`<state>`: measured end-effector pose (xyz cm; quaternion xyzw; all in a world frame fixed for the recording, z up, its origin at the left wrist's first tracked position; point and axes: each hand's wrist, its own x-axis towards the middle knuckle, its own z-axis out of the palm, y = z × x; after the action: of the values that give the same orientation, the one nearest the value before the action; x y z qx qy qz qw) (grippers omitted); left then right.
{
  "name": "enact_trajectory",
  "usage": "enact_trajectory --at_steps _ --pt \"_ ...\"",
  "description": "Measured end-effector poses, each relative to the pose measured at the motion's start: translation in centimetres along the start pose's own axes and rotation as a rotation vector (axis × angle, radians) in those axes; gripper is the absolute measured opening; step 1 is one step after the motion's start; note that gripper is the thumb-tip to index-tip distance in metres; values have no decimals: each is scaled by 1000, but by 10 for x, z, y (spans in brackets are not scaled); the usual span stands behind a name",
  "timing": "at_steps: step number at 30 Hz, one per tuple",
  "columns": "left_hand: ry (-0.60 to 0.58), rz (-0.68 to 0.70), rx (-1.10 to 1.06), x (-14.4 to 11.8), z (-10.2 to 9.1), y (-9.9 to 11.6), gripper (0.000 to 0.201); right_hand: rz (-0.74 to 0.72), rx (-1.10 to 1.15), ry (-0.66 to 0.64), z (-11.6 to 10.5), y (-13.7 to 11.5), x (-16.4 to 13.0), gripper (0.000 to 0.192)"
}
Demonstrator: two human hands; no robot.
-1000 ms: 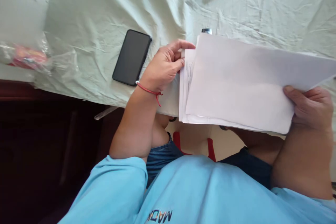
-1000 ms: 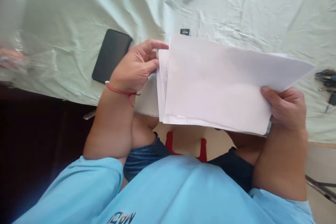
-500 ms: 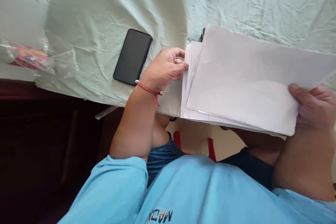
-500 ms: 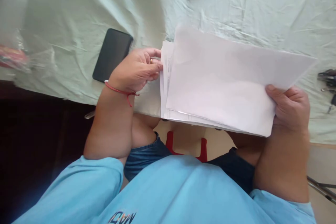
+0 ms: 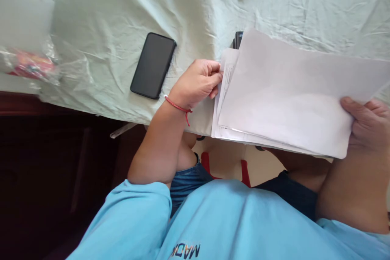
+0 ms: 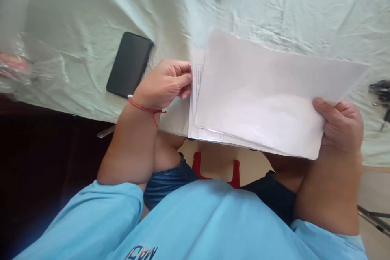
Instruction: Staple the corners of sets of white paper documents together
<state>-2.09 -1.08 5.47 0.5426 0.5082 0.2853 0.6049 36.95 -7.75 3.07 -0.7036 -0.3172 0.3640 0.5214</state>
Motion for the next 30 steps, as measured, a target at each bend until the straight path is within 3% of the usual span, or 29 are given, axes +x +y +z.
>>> enact_trajectory --at_steps 6,12,17,20,25,30 --pt "5 34 -2 1 2 -6 47 14 14 50 -2 0 3 49" --pt "116 71 -74 6 6 -13 69 0 27 59 0 0 3 48" --pt "102 187 162 1 4 -11 56 20 12 61 2 -2 1 52" --pt "152 225 238 1 3 -11 57 17 -21 24 2 1 1 56" --pt "172 243 248 5 1 -17 58 -103 -57 -27 0 15 9 62" --pt "137 178 201 7 0 -19 52 -237 -95 71 -6 23 21 46"
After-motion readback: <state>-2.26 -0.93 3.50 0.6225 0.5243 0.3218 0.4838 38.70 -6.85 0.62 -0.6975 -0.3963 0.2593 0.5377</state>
